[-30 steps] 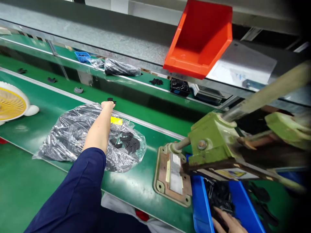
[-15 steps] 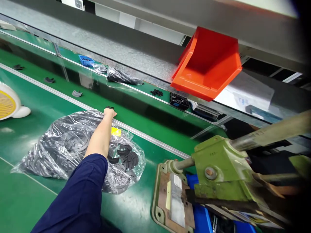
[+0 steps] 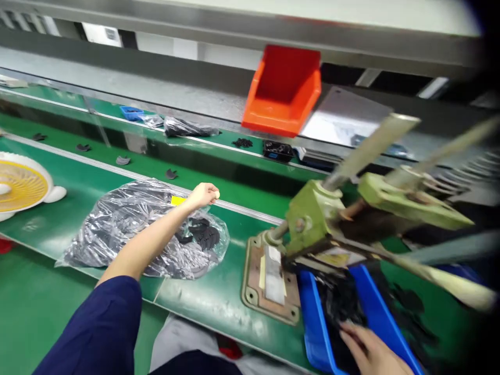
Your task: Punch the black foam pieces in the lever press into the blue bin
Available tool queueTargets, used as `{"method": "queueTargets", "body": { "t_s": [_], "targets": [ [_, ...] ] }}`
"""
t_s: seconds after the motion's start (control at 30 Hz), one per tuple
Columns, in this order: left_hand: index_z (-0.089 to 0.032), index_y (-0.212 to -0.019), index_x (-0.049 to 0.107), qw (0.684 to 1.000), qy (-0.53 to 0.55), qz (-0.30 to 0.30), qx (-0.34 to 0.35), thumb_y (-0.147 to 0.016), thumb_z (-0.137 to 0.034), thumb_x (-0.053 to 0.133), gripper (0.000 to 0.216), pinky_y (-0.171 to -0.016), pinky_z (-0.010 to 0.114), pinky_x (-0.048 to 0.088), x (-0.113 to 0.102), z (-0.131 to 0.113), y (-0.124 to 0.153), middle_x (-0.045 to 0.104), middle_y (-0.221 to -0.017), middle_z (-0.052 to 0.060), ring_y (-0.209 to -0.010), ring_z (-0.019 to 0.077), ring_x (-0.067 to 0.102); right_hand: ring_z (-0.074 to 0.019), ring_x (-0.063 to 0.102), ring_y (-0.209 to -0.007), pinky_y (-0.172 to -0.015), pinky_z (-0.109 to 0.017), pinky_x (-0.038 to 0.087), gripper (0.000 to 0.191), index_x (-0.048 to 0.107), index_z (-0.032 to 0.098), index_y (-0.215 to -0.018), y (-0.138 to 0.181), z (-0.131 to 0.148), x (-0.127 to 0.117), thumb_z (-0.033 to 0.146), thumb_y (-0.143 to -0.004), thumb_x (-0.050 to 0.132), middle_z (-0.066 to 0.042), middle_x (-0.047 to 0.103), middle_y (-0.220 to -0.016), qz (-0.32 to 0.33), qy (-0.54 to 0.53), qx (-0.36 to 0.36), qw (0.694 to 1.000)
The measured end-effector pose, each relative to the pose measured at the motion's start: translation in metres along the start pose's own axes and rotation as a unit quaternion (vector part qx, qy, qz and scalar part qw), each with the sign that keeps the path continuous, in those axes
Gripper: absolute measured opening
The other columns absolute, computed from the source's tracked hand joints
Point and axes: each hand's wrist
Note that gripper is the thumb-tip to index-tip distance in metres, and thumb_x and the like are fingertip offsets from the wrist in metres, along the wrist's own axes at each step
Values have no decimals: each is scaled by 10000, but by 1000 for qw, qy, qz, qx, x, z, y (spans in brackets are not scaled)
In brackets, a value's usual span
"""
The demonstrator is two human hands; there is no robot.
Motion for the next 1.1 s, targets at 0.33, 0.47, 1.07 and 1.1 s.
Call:
{"method": "queueTargets", "body": {
  "t_s": [0.33, 0.47, 1.07, 1.1],
  "targets": [
    [-189, -1052, 738, 918, 17, 211, 334, -914, -281, 646, 189, -802, 288, 576, 129, -59, 214, 741, -1037, 78, -936, 176, 699, -170, 704, -836, -737, -294, 583, 176, 693, 235, -980, 62, 96, -7, 385, -895, 657, -51, 740, -984, -103, -245, -44, 963],
    [-179, -1073, 723, 907, 76, 241, 337, -907, -268, 664, 197, -845, 315, 584, 175, -47, 249, 726, -1101, 109, -1017, 200, 693, -159, 692, -888, -797, -303, 579, 102, 677, 264, -984, 83, 113, 5, 241, -884, 675, -21, 730, -971, -92, -292, -110, 946],
    [-161, -1086, 680, 867, 47, 156, 472, -910, -114, 656, 183, -849, 270, 609, 176, -3, 267, 752, -1001, 90, -943, 156, 722, -147, 681, -836, -758, -289, 571, 177, 688, 252, -949, 97, 121, 25, 128, -828, 724, -14, 705, -893, -73, -356, -148, 920],
    [-158, -1087, 680, 867, 48, 154, 472, -908, -111, 658, 186, -854, 269, 609, 176, -1, 267, 753, -1005, 90, -946, 156, 724, -150, 683, -841, -759, -293, 572, 188, 690, 255, -953, 98, 121, 28, 123, -824, 726, -17, 707, -901, -74, -361, -149, 918]
  ]
}}
Point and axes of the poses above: each hand's wrist, its own y-axis away from the middle knuckle, its own x-axis out of the palm, z = x × y
